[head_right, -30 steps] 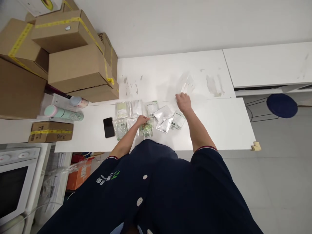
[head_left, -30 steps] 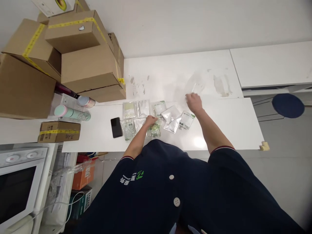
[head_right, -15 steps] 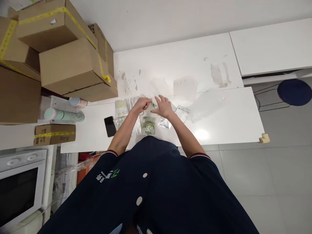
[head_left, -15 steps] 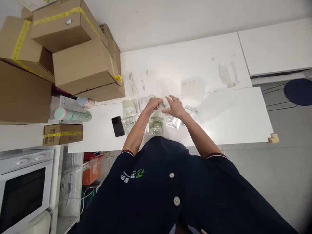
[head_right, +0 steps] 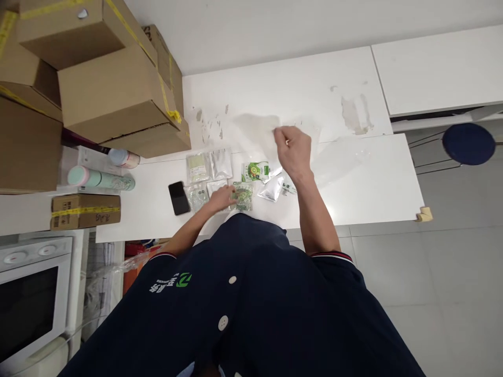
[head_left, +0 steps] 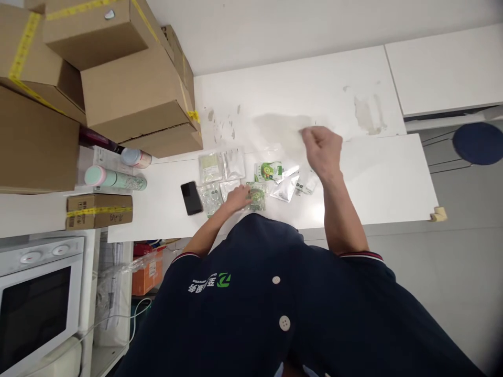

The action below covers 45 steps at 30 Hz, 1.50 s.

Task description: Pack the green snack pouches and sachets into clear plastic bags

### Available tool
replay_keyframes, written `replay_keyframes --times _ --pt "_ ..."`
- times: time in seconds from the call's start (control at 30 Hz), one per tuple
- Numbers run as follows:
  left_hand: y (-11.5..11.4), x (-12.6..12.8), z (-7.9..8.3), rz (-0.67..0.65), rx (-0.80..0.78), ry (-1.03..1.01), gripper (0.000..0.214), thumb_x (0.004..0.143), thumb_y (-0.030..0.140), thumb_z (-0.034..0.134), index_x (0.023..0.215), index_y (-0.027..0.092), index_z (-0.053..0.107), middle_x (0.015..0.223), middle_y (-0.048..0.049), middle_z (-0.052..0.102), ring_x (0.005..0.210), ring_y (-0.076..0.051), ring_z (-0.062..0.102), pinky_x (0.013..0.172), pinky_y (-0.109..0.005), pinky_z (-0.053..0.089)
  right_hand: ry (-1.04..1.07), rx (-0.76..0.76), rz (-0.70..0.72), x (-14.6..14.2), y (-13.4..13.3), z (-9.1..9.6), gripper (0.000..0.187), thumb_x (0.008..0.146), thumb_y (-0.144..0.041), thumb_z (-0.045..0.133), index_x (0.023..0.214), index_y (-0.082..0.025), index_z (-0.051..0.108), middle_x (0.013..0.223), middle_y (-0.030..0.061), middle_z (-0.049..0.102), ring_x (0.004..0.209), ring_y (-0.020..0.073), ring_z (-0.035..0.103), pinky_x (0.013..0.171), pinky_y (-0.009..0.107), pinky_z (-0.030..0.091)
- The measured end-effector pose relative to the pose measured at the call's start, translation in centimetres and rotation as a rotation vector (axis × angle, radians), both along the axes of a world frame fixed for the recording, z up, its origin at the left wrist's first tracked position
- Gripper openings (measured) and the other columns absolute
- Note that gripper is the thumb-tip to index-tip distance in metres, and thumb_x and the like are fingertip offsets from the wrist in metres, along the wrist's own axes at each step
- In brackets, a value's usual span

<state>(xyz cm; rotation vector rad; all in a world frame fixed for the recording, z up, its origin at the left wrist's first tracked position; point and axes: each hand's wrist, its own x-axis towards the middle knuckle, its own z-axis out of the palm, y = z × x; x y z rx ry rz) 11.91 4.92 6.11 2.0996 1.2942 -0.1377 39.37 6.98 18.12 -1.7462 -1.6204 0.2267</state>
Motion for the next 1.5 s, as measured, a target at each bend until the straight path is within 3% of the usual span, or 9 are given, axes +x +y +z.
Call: replay_keyframes --times 0.13,0.27,0.67,0.83,0.93,1.03,1.27,1.37,1.5 --pt "-5.1 -1.4 -4.2 -0.186 0.123 0.130 0.028 0.084 0.019 0.060 0.112 0.018 0.060 0.114 -0.0135 0.059 0.100 -0.025 0.058 0.082 -0.034 0.045 -0.006 0.060 -0.099 0.9 -1.1 1.3 0.050 0.100 -0.050 0.021 0.110 -0.024 0.062 0.094 0.0074 0.063 0.093 0.0238 0.061 0.086 0.046 0.048" --pt "-4.0 -1.0 -4.4 -0.225 0.157 0.048 0.024 0.089 0.011 0.044 0.095 0.018 0.066 0.102 -0.0095 0.063 0.095 -0.021 0.057 0.083 -0.031 0.044 -0.074 -0.067 -0.102 0.5 -2.0 0.4 0.042 0.100 -0.038 0.027 0.128 -0.024 0.054 0.094 0.0071 0.064 0.088 0.0232 0.062 0.083 0.044 0.049" --pt "4.5 7.0 10.1 -0.238 0.386 -0.195 0.017 0.089 0.019 0.050 0.083 0.018 0.065 0.090 -0.0070 0.064 0.093 -0.022 0.054 0.077 -0.033 0.043 -0.412 -0.599 0.325 -4.4 -3.1 0.9 0.042 0.091 -0.048 0.047 0.116 -0.020 0.066 0.111 0.0129 0.066 0.100 0.0290 0.060 0.079 0.037 0.046" --pt "6.3 6.4 12.0 -0.116 0.353 -0.471 0.022 0.093 0.033 0.049 0.087 0.019 0.064 0.088 -0.0041 0.064 0.089 -0.017 0.055 0.077 -0.029 0.042 -0.447 -0.533 0.121 -4.7 -3.3 3.9 0.037 0.096 -0.033 0.037 0.096 -0.015 0.069 0.096 0.0150 0.066 0.086 0.0254 0.061 0.072 0.035 0.044" --pt "6.8 2.0 9.8 0.113 0.368 -0.527 0.029 0.096 0.040 0.043 0.094 0.019 0.063 0.090 -0.0032 0.064 0.087 -0.016 0.056 0.077 -0.028 0.041 -0.394 -0.302 -0.058 -2.6 -3.9 6.7 0.038 0.096 -0.032 0.034 0.099 -0.016 0.068 0.098 0.0128 0.065 0.085 0.0238 0.059 0.073 0.037 0.044" --pt "4.0 -2.9 4.9 0.131 0.253 -0.120 0.027 0.094 0.038 0.048 0.088 0.017 0.064 0.086 -0.0066 0.064 0.087 -0.020 0.057 0.076 -0.031 0.041 -0.348 -0.202 -0.157 -0.3 -4.0 7.8 0.039 0.096 -0.034 0.033 0.101 -0.015 0.067 0.098 0.0138 0.064 0.086 0.0251 0.059 0.077 0.040 0.044" --pt "-6.2 -6.7 -6.1 -0.198 0.259 0.228 0.029 0.087 0.026 0.058 0.112 0.013 0.061 0.119 -0.0204 0.057 0.109 -0.031 0.051 0.087 -0.042 0.040 -0.177 -0.219 -0.092 0.2 -3.4 1.9 0.046 0.093 -0.033 0.034 0.135 -0.021 0.051 0.103 0.0119 0.056 0.091 0.0272 0.059 0.081 0.045 0.044" --pt "-5.9 -6.8 -6.9 -0.250 0.298 0.119 0.024 0.090 0.011 0.042 0.097 0.012 0.065 0.103 -0.0178 0.061 0.098 -0.026 0.054 0.082 -0.039 0.041 -0.173 -0.317 -0.033 0.1 -3.6 -1.3 0.039 0.088 -0.029 0.039 0.116 -0.019 0.065 0.097 0.0111 0.057 0.086 0.0254 0.060 0.080 0.042 0.045" --pt "-2.7 -6.0 -3.3 -0.153 0.394 -0.053 0.026 0.092 0.016 0.040 0.080 0.015 0.064 0.087 -0.0132 0.061 0.086 -0.023 0.054 0.078 -0.038 0.041 -0.153 -0.327 -0.032 0.0 -4.6 -3.1 0.034 0.085 -0.025 0.039 0.088 -0.017 0.072 0.093 0.0103 0.060 0.084 0.0235 0.060 0.080 0.039 0.046"
